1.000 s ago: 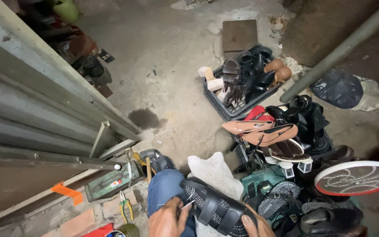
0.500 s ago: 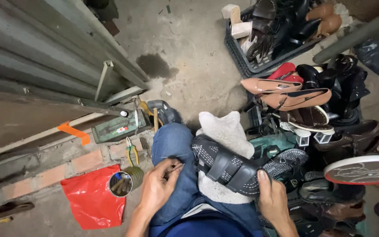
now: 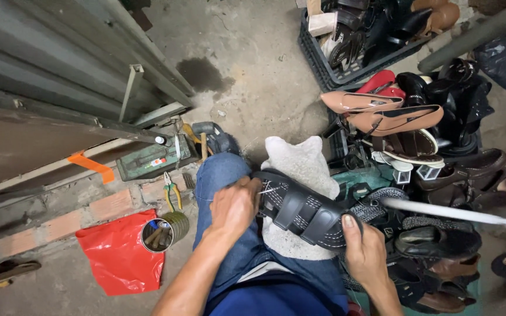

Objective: The person sews a black sandal using a needle and white thread. They repeatedly pull the thread through the sandal's strap and sole, tightening the stitches while holding the sandal on their lap.

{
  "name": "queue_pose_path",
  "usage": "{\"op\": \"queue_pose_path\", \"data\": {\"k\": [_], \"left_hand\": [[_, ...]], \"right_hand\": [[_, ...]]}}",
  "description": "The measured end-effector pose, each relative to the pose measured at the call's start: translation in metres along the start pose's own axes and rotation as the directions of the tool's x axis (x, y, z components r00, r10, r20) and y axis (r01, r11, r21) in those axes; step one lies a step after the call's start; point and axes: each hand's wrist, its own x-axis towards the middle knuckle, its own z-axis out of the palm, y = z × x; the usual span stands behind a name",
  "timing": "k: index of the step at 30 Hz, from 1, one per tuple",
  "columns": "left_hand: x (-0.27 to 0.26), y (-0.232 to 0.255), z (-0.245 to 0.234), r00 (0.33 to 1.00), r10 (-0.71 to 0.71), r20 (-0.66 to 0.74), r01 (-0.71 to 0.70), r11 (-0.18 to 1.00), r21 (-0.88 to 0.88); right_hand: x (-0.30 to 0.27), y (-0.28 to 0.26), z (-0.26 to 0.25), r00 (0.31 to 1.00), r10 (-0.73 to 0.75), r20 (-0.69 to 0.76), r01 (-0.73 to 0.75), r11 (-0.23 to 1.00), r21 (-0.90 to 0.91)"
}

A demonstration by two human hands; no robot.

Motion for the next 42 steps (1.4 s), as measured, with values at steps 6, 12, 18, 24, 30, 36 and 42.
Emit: {"op": "queue_pose_path", "data": {"k": [6,12,18,24,30,36,42], "left_hand": [[-0.007,-0.003,-0.011,0.968,-0.201,0.151,0.251,0.779,-0.574],[-0.017,0.007,-0.041,0.938,-0.156,0.308,0.294,0.83,-0.474],[-0.046,-0.004,-0.035,0.998,-0.066,0.006,0.065,0.96,-0.274],[-0.023,-0.004,-0.012,0.969,-0.241,0.049,0.236,0.967,0.093],[-0.003,0.004,-0.011,0.972,-0.218,0.09,0.217,0.976,0.012],[0.002,0.009,0.008,0.99,-0.136,0.03,0.139,0.985,-0.103],[-0.025,-0.019,-0.026,0.996,-0.003,-0.092,-0.072,0.596,-0.8]], "right_hand": [[0.003,-0.032,0.006,0.989,-0.099,0.105,0.103,0.994,-0.035],[0.009,-0.058,0.009,0.989,-0.064,0.137,0.07,0.997,-0.041],[0.021,-0.013,0.002,0.998,-0.02,0.067,0.022,1.0,-0.015],[0.014,-0.006,0.012,0.98,-0.197,0.003,0.197,0.977,-0.08],[0.005,-0.011,0.007,0.986,-0.159,-0.049,0.152,0.98,-0.125],[0.003,-0.007,0.006,0.985,-0.149,-0.091,0.141,0.986,-0.091],[0.002,-0.01,0.009,0.969,-0.234,-0.083,0.209,0.949,-0.236]]}}
